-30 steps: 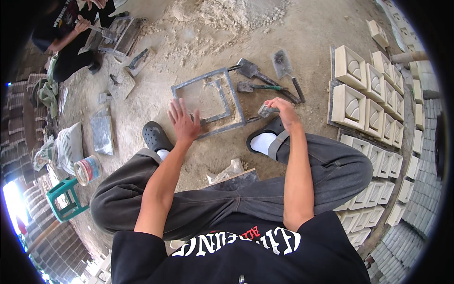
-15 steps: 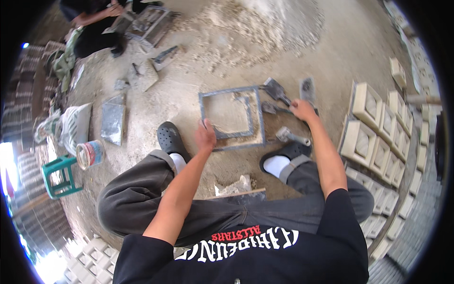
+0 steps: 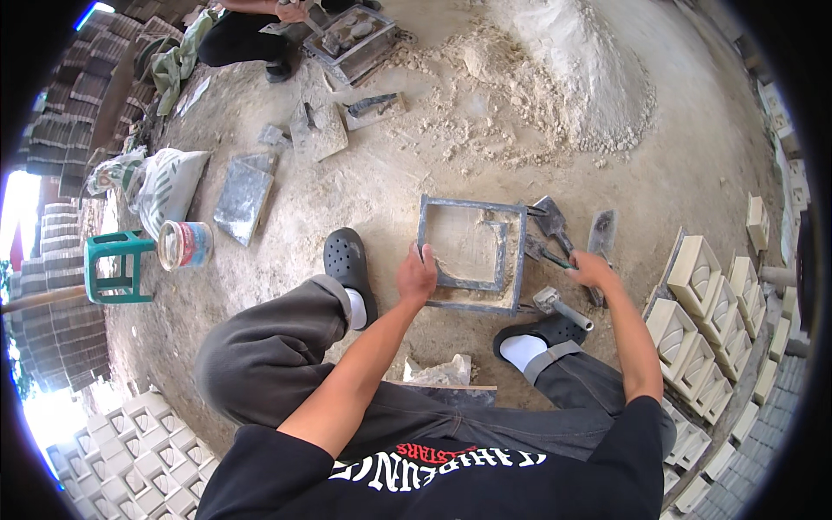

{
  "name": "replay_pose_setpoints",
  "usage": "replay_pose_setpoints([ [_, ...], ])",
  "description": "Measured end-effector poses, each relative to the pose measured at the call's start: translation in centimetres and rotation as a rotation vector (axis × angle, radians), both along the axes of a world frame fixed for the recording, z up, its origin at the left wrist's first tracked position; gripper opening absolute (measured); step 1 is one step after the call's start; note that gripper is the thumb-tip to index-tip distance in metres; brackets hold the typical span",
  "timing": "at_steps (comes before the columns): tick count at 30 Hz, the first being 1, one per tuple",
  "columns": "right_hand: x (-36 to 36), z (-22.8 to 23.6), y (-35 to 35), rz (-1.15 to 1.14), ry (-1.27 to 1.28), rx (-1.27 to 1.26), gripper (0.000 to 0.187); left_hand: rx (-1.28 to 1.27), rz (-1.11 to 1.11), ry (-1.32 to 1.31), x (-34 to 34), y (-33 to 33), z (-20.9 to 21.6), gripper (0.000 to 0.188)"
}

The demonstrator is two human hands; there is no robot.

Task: The person prepares a stone mold by packing sand into a square frame using a trowel and then smooths the surface with a brush.

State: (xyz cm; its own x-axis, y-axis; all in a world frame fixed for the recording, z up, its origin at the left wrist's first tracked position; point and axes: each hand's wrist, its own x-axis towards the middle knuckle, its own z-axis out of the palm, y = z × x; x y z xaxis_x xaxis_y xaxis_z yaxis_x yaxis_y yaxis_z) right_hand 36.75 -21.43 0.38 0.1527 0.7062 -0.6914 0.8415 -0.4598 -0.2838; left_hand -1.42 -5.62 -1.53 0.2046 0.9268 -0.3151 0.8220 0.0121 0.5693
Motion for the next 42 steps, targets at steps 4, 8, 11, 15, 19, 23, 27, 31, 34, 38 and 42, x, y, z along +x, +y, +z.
replay_pose_setpoints([
  [4, 0.3, 4.8, 2.4, -0.139, 0.239, 0.140, 0.032, 0.016, 0.007, -0.054, 0.5, -0.1, 0.4, 0.044],
  [8, -0.1, 5.1, 5.4, -0.566, 0.400, 0.266, 0.020, 0.013, 0.038, -0.101, 0.9, -0.2, 0.9, 0.041],
  [11, -1.9, 3.1, 7.8, -0.851, 0.325, 0.621, 0.023, 0.041, 0.036, -0.167, 0.4, 0.3, 0.2, 0.042],
  [15, -5.2, 0.0, 10.0, -1.187, 0.236, 0.887, 0.034, -0.018, -0.007, -0.055, 0.8, 0.1, 0.4, 0.046],
  [19, -8.1, 0.2, 10.8, -1.296, 0.582, 1.058, 0.047, -0.016, -0.012, 0.017, 0.9, -0.1, 0.2, 0.051],
  [23, -10.4, 2.4, 8.9, -1.494, 0.532, 1.179, 0.056, 0.013, -0.020, 0.054, 0.3, 0.1, -0.4, 0.055],
  [27, -12.3, 3.3, 5.9, -1.624, 0.507, 1.196, 0.062, -0.016, -0.021, 0.054, 0.5, -0.2, -0.2, 0.057],
  [31, -12.7, 3.6, 3.7, -1.557, 0.444, 1.374, 0.054, -0.018, -0.014, 0.035, 1.2, 0.0, -0.3, 0.058],
  [34, -13.6, 8.1, 3.4, -1.374, 0.462, 1.563, 0.047, -0.034, 0.000, 0.008, 0.3, 0.3, -0.2, 0.058],
  [38, -14.5, 14.2, 3.6, -1.296, 0.613, 1.618, 0.046, -0.056, -0.007, -0.029, 0.4, 0.5, 0.6, 0.058],
  [42, -15.0, 15.0, 5.1, -1.172, 0.793, 1.704, 0.051, -0.001, -0.011, -0.008, 0.6, 0.5, 0.2, 0.059],
])
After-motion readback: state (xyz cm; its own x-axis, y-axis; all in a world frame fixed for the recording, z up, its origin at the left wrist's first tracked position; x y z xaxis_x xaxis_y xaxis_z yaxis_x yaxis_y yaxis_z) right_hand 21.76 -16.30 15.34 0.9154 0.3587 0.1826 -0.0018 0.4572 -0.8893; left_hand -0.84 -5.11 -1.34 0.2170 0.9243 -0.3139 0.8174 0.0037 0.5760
